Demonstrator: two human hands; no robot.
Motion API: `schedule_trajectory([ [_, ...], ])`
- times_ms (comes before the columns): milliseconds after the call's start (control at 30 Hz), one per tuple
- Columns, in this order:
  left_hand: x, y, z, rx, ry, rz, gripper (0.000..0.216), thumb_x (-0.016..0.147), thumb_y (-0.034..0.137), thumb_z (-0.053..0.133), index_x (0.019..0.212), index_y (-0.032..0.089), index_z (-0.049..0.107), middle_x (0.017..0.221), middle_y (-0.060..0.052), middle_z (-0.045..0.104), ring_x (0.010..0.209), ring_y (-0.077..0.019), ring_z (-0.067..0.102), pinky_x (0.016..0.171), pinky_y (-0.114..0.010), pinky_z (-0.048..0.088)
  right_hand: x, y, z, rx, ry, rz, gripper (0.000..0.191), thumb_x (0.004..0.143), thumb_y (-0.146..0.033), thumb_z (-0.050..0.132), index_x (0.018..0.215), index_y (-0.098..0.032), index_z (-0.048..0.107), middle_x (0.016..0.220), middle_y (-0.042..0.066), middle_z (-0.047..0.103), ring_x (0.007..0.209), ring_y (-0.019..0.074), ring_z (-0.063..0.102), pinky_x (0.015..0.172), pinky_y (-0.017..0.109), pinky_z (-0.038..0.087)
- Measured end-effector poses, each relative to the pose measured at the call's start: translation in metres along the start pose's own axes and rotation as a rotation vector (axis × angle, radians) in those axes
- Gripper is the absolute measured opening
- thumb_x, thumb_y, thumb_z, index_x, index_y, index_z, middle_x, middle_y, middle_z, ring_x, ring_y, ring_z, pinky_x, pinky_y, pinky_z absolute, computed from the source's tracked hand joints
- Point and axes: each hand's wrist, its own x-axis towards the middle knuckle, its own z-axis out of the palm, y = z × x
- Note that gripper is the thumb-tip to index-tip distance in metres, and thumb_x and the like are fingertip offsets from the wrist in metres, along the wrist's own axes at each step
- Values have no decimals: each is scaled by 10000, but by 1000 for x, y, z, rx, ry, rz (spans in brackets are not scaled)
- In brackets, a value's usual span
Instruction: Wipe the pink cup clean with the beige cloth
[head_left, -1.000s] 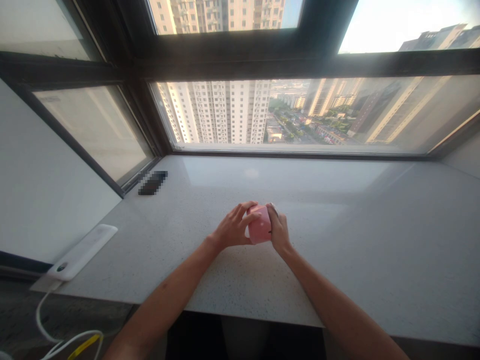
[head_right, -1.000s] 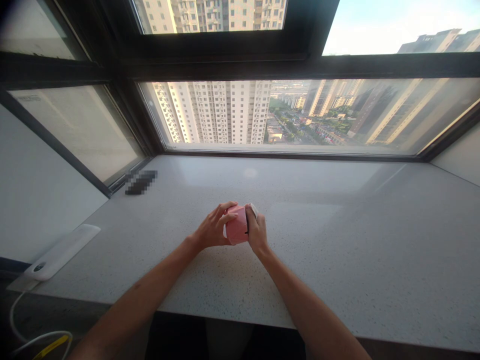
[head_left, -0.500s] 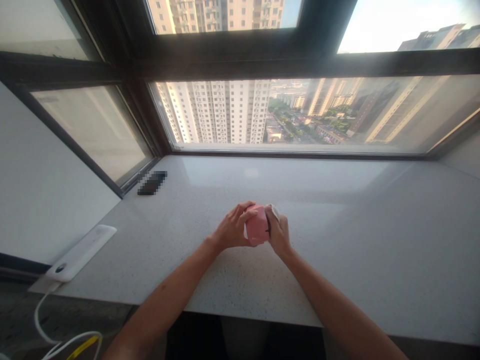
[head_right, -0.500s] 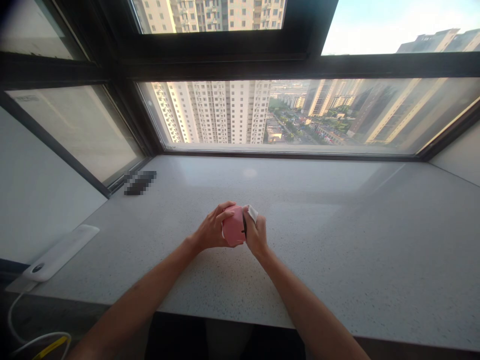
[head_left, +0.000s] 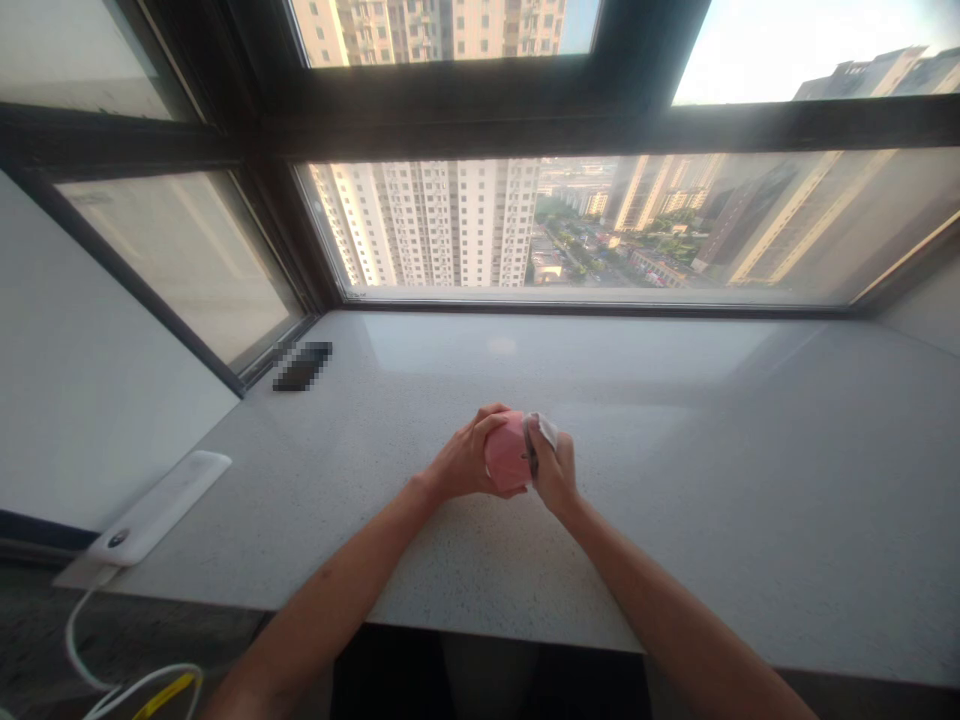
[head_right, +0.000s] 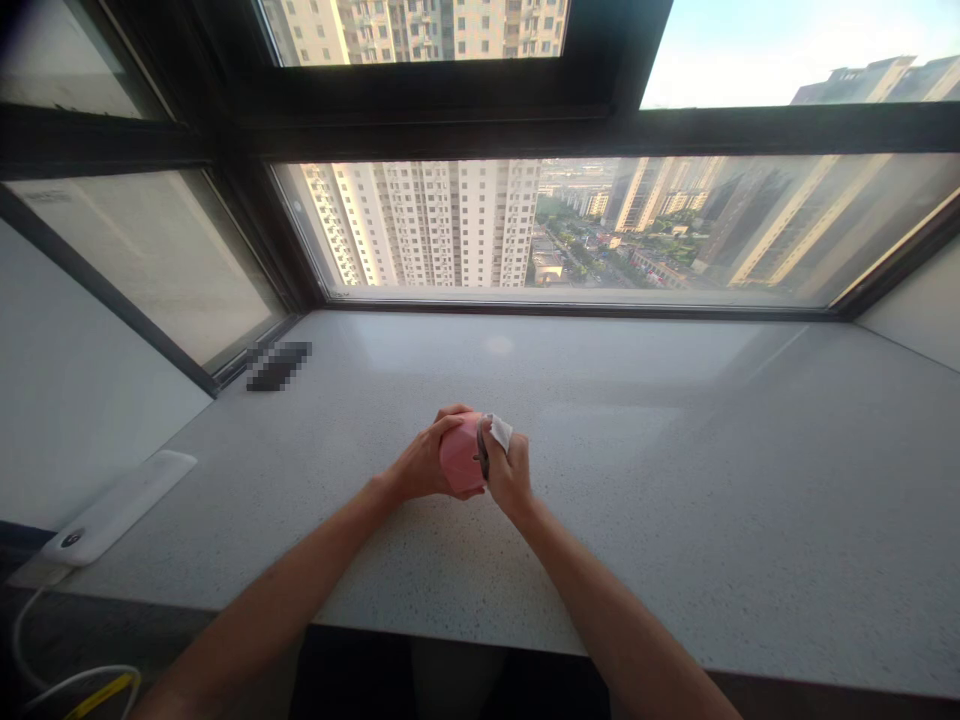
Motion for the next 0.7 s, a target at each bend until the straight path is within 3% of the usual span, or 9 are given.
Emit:
schedule_trajectory([
  [200,0,3,4,-76,2,-35,1382,521,417,1068,1587,343,191,1527,-216,457,1393,-409,606,1047,-553,616,1,5,-4,-27,-10,-40,667,961,-777,576,605,-227,452,562,-25,410,554,124,356,501,273,277],
  [533,0,3,6,-132,4,-31,1329,543,410,1060,1553,327,200,1503,-208,466,1406,-403,583,1067,-565,603,1,4,-5,-49,-9,-71,652,968,-744,584,595,-228,447,577,-22,403,559,123,354,510,279,271],
  [700,-1,4,6,-144,-15,-79,1327,537,419,1057,1546,311,202,1501,-218,467,1329,-394,648,1017,-536,625,1,5,-6,-54,-23,-72,648,973,-753,572,613,-228,445,581,-23,394,569,125,351,514,279,271],
])
